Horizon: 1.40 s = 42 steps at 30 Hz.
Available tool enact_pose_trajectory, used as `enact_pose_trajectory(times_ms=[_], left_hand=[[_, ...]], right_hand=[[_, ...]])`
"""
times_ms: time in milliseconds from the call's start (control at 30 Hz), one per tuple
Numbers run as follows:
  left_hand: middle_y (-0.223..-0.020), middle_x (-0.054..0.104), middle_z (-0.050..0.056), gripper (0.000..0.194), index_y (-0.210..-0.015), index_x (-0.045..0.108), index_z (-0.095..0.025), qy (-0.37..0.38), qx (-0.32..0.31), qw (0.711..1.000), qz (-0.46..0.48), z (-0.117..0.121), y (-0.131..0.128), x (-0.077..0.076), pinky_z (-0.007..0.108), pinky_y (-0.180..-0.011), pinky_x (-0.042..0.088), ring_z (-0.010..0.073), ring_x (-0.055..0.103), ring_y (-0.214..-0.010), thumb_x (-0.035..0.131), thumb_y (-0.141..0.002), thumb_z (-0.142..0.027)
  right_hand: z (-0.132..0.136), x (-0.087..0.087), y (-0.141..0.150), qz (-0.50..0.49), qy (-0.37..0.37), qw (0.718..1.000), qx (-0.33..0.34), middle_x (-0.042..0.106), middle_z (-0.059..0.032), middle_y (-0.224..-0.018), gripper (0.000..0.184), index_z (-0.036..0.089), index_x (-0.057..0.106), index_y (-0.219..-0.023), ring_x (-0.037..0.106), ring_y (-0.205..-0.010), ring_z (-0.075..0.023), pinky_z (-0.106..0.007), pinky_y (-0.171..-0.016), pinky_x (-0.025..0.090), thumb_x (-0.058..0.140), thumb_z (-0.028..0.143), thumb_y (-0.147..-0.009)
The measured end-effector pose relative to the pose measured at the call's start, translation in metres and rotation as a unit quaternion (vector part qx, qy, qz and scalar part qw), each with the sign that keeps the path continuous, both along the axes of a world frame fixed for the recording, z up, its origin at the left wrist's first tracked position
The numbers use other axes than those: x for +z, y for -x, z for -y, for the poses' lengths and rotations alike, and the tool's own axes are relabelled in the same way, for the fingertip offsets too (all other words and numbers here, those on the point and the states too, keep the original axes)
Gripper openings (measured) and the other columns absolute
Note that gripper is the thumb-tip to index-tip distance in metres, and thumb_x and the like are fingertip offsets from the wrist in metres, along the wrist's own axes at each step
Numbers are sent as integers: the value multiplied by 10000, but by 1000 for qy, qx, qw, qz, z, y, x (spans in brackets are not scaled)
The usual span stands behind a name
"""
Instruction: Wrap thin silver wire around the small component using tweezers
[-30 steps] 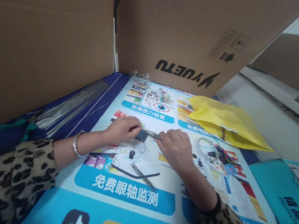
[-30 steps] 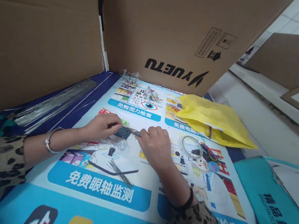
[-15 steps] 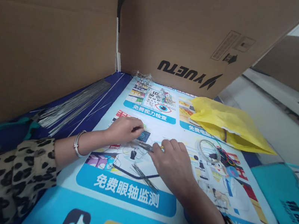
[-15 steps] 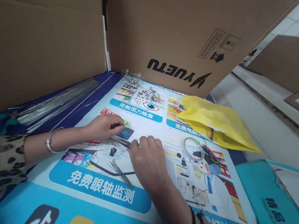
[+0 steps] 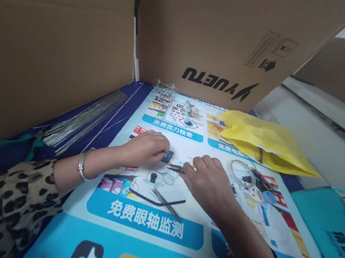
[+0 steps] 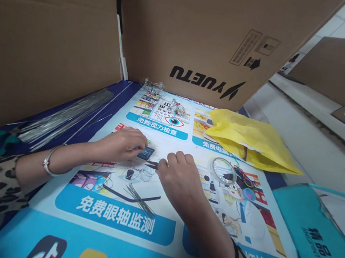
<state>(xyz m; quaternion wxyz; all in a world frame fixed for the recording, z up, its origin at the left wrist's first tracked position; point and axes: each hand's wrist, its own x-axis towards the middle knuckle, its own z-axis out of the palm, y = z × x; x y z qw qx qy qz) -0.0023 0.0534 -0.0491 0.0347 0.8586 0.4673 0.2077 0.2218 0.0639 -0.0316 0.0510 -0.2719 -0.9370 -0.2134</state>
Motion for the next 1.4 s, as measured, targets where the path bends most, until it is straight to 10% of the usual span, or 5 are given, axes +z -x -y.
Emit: enact_pose_trajectory(times_ms=[467, 1400], left_hand=[[-945, 611, 39, 105, -754, 530, -166, -14, -109, 991, 76, 0, 7, 0, 324, -871, 389, 155, 534, -921, 448, -813, -137], [-692, 576, 38, 163, -718, 569, -149, -85, -13, 995, -45, 9, -3, 0, 281, -694, 392, 156, 521, -707, 436, -809, -174]], right_hand=[[-25, -7, -7, -14, 3, 1000, 24, 577, -56, -813, 221, 216, 622, -849, 433, -810, -205, -328, -713, 221, 485, 389, -867], [-11, 5, -5, -7, 27, 997, -75, 611, -61, -723, 269, 212, 671, -771, 491, -697, -183, -317, -627, 208, 489, 391, -855]])
